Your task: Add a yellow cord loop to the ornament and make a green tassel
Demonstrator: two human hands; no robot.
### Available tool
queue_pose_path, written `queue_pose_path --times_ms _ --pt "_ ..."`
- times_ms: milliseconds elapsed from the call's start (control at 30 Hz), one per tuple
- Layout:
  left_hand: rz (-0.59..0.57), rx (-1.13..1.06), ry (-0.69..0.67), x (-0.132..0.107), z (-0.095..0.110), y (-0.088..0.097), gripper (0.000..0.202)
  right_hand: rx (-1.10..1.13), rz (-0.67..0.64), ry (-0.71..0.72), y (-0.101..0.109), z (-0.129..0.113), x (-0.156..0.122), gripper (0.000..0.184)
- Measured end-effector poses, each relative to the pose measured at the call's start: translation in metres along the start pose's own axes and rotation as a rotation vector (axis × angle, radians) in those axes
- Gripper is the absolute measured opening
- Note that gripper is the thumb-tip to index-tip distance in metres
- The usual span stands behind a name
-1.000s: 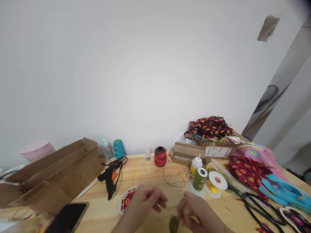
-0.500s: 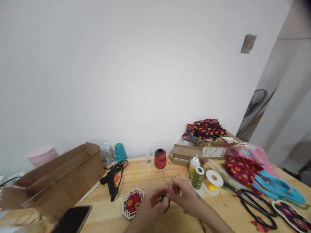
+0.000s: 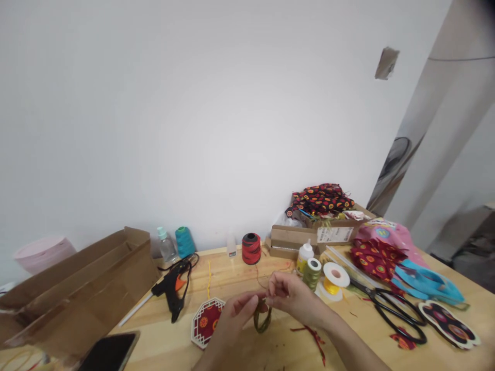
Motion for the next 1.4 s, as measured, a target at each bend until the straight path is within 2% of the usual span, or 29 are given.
queue_pose_path --times_ms 133,233,367,467,567,667,767,900,1000,1067,1167,1300,1400 --pt "-0.039 0.140 -0.048 -0.001 0.014 -0.002 0.040 -0.071 0.027 0.022 0.004 -0.004 -0.001 0.010" --pt "-0.017 0.248 -0.130 -0.002 0.024 -0.004 0.037 -0.211 0.037 0.067 0.006 -0.016 -0.004 0.011" --pt "-0.054 0.085 -0.234 0.002 0.036 -0.016 0.056 -0.363 -0.063 0.190 0.004 -0.047 -0.005 0.015" --pt "-0.090 -0.065 -0.241 0.011 0.043 -0.030 0.052 -0.495 -0.095 0.273 0.010 -0.072 -0.002 0.015" --pt "-0.128 -0.235 -0.204 0.019 0.049 -0.042 0.053 -0.531 -0.099 0.235 0.023 -0.087 0.003 0.015" --pt "-0.170 -0.242 -0.158 0.019 0.054 -0.050 0.052 -0.456 -0.121 0.177 0.035 -0.090 0.004 0.016" --pt "-0.166 -0.195 -0.121 0.013 0.059 -0.052 0.043 -0.489 -0.094 0.203 0.044 -0.091 0.004 0.012" --pt "-0.209 -0.181 -0.099 0.009 0.061 -0.055 0.042 -0.513 -0.084 0.208 0.049 -0.090 0.002 0.011" --pt "-0.195 -0.123 -0.094 0.012 0.055 -0.055 0.037 -0.487 -0.087 0.203 0.050 -0.091 0.002 0.009" --pt "-0.202 -0.179 -0.071 0.016 0.049 -0.055 0.029 -0.464 -0.081 0.194 0.052 -0.092 0.003 0.010" --pt "-0.269 -0.387 -0.044 0.020 0.044 -0.060 0.021 -0.413 -0.067 0.169 0.056 -0.090 0.004 0.010" --pt "-0.328 -0.530 -0.012 0.023 0.043 -0.065 0.033 -0.339 -0.065 0.142 0.060 -0.083 0.005 0.010" --pt "-0.273 -0.401 -0.021 0.026 0.045 -0.062 0.044 -0.333 -0.071 0.139 0.063 -0.079 0.005 0.011"
Point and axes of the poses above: each hand's wrist, its own x-axis towards the middle knuckle, its own y-axis out of the back of the hand, z = x × y, the point moved 5 cm from there along x, towards the middle knuckle, and after that the axes turned 10 degrees about x, right-handed, at the moved point
